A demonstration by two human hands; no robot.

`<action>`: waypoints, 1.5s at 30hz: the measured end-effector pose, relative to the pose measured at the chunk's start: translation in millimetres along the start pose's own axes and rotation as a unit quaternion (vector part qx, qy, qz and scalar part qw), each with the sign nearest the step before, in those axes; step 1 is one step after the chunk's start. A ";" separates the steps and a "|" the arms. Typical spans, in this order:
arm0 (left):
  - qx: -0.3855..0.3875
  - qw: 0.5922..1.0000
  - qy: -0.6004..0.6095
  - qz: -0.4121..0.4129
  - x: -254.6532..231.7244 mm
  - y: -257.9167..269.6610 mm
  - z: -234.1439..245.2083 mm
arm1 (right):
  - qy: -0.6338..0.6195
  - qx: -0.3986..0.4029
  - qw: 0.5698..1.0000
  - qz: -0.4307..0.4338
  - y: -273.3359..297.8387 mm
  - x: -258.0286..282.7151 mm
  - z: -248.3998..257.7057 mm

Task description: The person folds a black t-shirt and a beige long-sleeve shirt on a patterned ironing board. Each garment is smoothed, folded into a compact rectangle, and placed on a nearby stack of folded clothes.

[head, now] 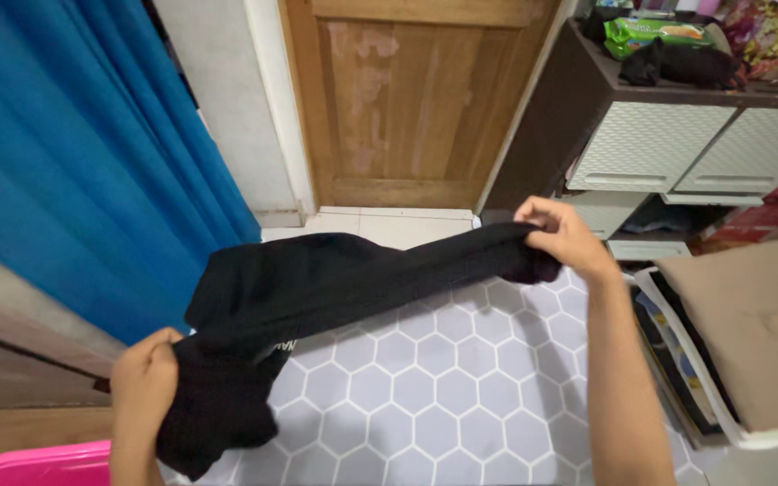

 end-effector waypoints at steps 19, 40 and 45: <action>0.003 0.942 -0.117 -0.315 -152.9 98.8 -56.7 | 0.346 -0.070 0.930 -0.105 95.6 -29.3 -66.3; -0.259 0.887 -0.007 -0.383 -322.9 25.4 61.7 | -0.189 -0.303 0.911 0.206 53.2 56.6 231.9; -0.275 0.864 -0.156 -0.392 -340.7 -30.4 17.9 | -0.167 -0.374 0.901 0.143 51.1 1.8 232.6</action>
Point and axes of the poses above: each hand's wrist, its own y-axis away from the middle knuckle, its own z-axis out of the back of the hand, x = y × z, the point moved 10 cm from there along -y, towards the middle knuckle, and after that the axes turned 14 degrees about z, right-handed, at the moved point
